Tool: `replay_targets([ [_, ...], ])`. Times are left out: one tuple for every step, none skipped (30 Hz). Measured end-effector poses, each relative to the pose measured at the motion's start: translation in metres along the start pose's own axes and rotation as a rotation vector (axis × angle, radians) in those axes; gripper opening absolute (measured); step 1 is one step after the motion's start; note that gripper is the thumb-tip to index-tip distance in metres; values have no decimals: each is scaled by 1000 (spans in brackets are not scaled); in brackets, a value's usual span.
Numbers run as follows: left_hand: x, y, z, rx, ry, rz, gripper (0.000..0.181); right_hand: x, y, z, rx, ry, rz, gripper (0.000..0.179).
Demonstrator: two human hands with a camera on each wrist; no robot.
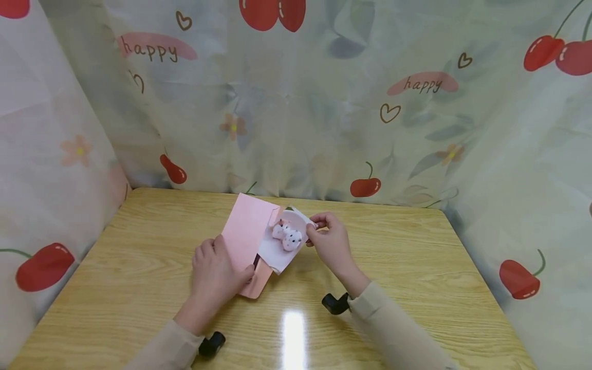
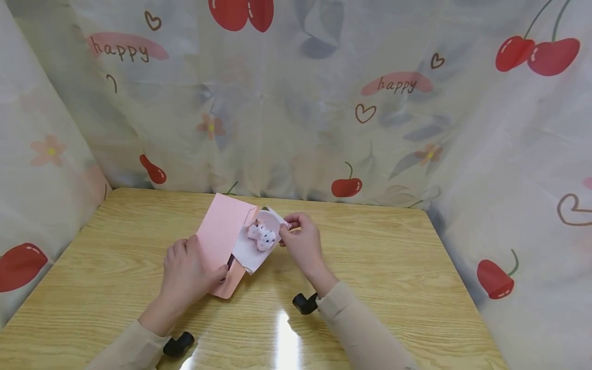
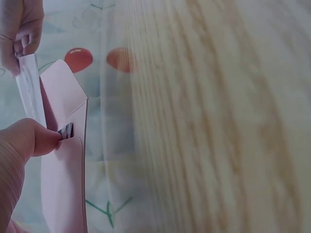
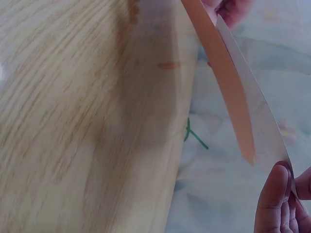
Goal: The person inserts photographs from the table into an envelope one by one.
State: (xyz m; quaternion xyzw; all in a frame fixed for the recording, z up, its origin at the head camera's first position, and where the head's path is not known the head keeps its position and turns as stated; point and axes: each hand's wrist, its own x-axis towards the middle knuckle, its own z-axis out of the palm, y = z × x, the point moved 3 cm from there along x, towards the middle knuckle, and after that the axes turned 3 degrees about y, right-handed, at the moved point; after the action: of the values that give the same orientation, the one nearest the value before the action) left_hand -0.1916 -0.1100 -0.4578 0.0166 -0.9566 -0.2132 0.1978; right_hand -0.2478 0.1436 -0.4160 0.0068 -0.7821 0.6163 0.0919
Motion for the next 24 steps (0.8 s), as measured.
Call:
replay_targets([
  [0, 1, 0, -6, -2, 1, 95, 0, 1, 2, -4, -10, 7, 16],
  [0, 1, 1, -12, -3, 3, 95, 0, 2, 5, -7, -18, 11, 16],
  [-1, 2, 1, -18, -5, 5, 94, 0, 3, 7, -10, -26, 16, 16],
  [-1, 3, 1, -21, -10, 5, 94, 0, 3, 8, -15, -34, 19, 16],
  [-2, 3, 2, -25, -11, 6, 94, -3, -3, 9, -20, -48, 26, 16],
  [-2, 4, 2, -26, -14, 6, 94, -3, -3, 11, -25, -58, 26, 17],
  [-2, 4, 2, -28, -17, 4, 95, -3, -3, 12, -27, -67, 24, 18],
  [-2, 4, 2, -29, -22, 4, 95, -3, -4, 13, -32, -73, 24, 18],
  [-2, 5, 2, -29, -27, 2, 96, -4, -5, 14, -38, -79, 25, 18],
  [-2, 5, 2, -25, -34, 2, 96, -4, -6, 15, -41, -84, 25, 19],
  [-2, 5, 2, -26, -35, 1, 96, -4, -7, 16, -43, -88, 26, 19],
  [-2, 5, 1, -28, -41, 0, 96, -2, -2, 16, -41, -85, 24, 18],
  [-2, 5, 0, -30, -45, -1, 95, -3, -2, 16, -45, -86, 26, 17],
  [-1, 4, 0, -34, -49, -2, 94, -3, -3, 15, -51, -86, 29, 16],
  [-1, 4, -1, -38, -53, -2, 94, -3, -3, 14, -52, -86, 32, 16],
  [-1, 4, -2, -43, -55, -2, 93, -3, -3, 13, -62, -83, 31, 16],
  [0, 4, -3, -49, -57, -1, 91, -2, -2, 12, -72, -81, 30, 16],
  [0, 4, -4, -52, -64, 0, 91, -2, -2, 11, -80, -78, 30, 15],
  [1, 4, -5, -54, -71, 0, 91, -2, -2, 10, -95, -75, 28, 15],
  [1, 4, -5, -58, -79, -2, 91, -1, -1, 9, -109, -73, 29, 15],
  [1, 5, -6, -60, -89, -4, 90, 0, 0, 9, -122, -79, 28, 15],
  [1, 5, -6, -61, -101, -7, 90, 0, 1, 9, -138, -88, 26, 15],
  [1, 6, -6, -63, -113, -12, 91, 0, 1, 9, -145, -99, 27, 15],
  [1, 6, -6, -65, -124, -18, 91, 0, 2, 10, -152, -111, 26, 15],
])
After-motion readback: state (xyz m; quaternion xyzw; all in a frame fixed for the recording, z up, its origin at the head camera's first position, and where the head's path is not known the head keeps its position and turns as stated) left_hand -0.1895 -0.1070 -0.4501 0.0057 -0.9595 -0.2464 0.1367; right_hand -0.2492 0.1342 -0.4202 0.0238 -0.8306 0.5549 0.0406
